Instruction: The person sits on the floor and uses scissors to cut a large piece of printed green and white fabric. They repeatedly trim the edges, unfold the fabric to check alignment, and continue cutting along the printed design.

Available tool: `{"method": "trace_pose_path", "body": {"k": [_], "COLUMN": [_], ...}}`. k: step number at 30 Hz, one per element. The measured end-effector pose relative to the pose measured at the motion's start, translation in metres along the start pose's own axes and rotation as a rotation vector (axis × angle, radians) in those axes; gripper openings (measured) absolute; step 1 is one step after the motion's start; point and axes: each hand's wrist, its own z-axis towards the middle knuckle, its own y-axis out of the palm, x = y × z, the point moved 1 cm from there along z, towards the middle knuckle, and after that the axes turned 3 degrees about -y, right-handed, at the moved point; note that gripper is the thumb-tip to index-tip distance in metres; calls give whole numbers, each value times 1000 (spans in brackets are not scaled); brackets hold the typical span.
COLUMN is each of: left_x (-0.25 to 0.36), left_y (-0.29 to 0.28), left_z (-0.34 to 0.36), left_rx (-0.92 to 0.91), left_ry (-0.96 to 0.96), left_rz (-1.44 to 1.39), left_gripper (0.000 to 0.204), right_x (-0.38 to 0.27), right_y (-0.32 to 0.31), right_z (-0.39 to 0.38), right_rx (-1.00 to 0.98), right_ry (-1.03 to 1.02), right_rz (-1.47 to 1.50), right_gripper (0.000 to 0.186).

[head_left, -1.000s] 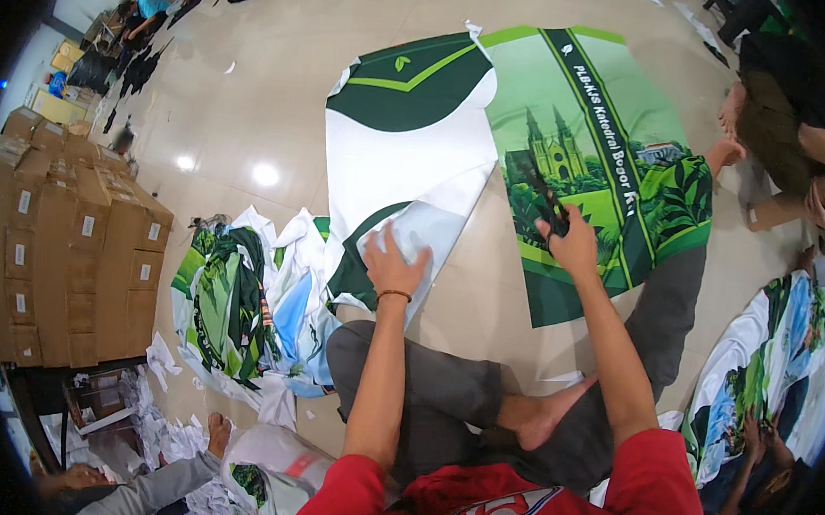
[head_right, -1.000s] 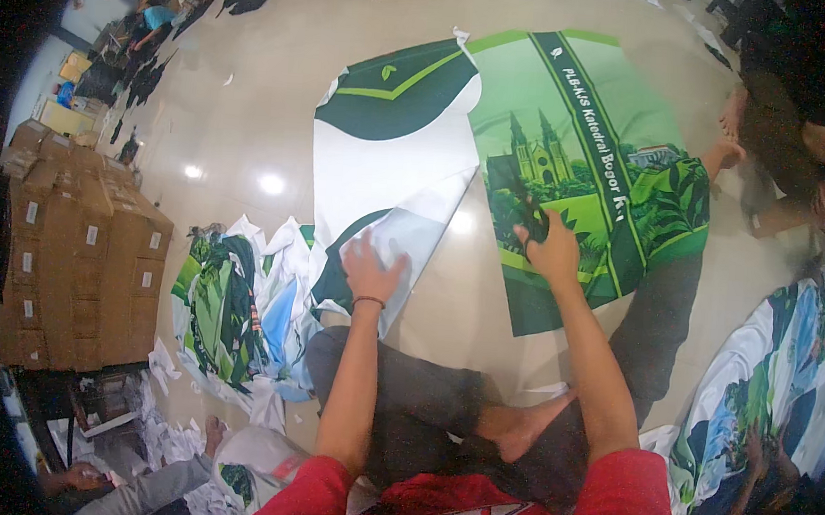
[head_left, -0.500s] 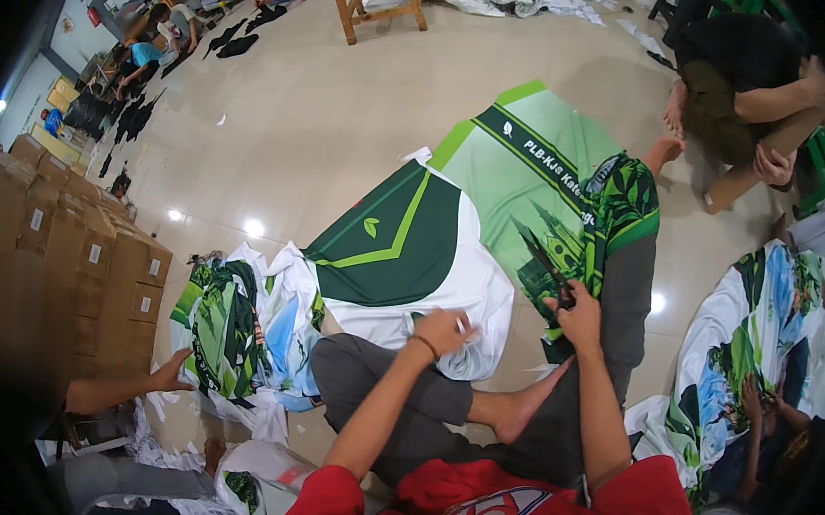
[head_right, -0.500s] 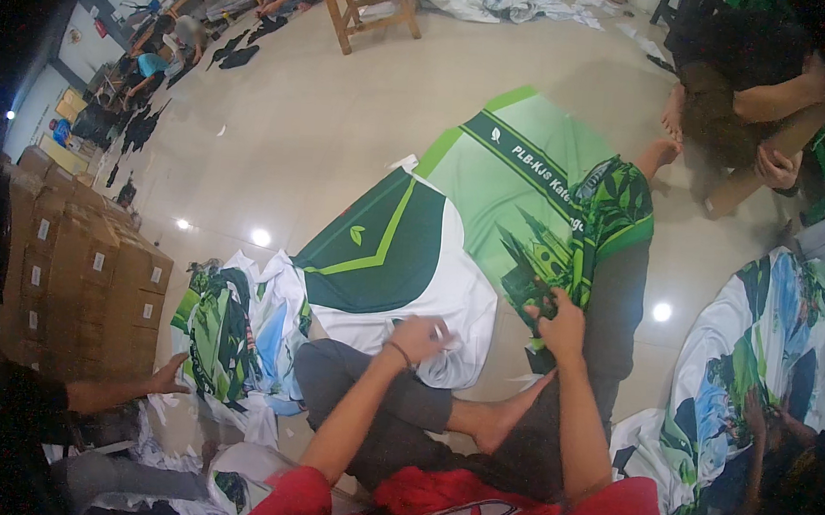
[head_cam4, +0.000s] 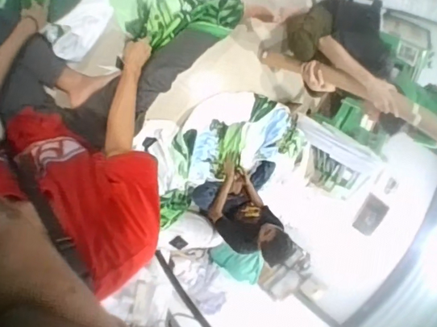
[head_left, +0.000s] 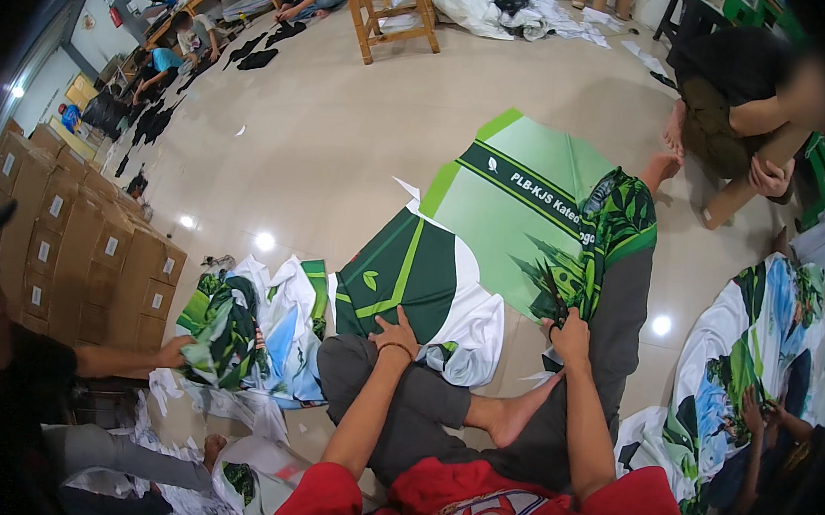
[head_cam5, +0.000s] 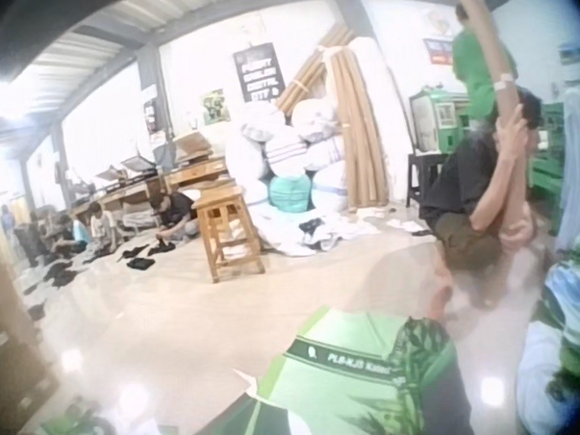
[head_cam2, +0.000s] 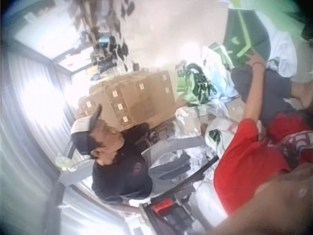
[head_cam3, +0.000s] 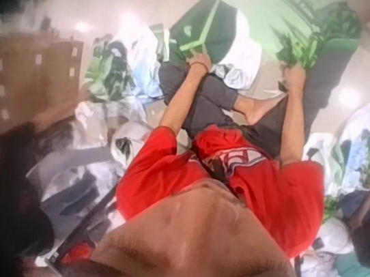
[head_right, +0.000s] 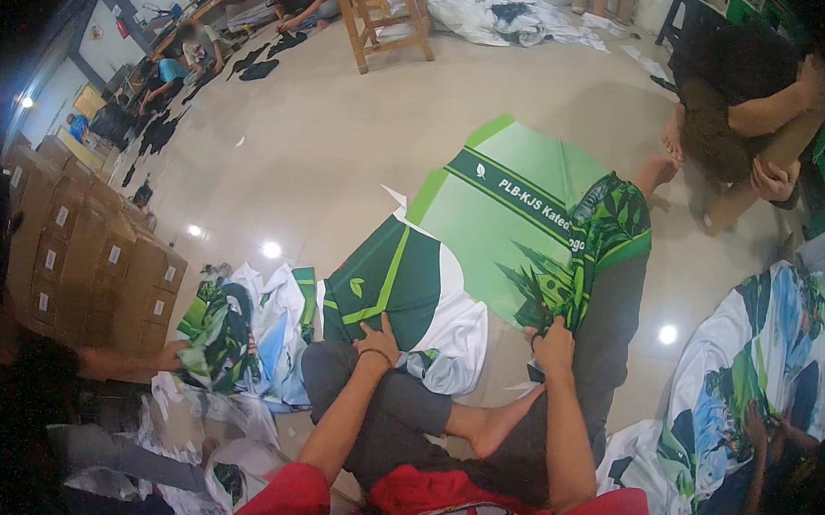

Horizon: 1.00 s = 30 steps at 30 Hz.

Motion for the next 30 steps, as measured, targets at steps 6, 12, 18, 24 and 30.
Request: {"method": "trace_pose_path", "body": {"k": [6, 12, 18, 24, 30], "left_x": [16, 65, -3, -9, 7], "left_y": [12, -2, -25, -37, -16], "left_z": [-17, -31, 54, 45, 24], "left_rx": [582, 614, 719, 274, 702], "left_ry": [379, 405, 129, -234, 109], "left_rz": [-365, -386, -531, -404, -407], "left_gripper": [101, 92, 101, 115, 90], "right_x": [-10, -5, -11, -6, -14], "right_y": [2, 7, 17, 20, 18], "right_z": [-14, -27, -28, -20, -23], "right_rx": [118, 57, 113, 128, 94], "right_ry": [-70, -6, -120, -68, -49], "right_rz": [162, 375, 274, 180, 272], "right_gripper": [66, 64, 62, 65, 66]}}
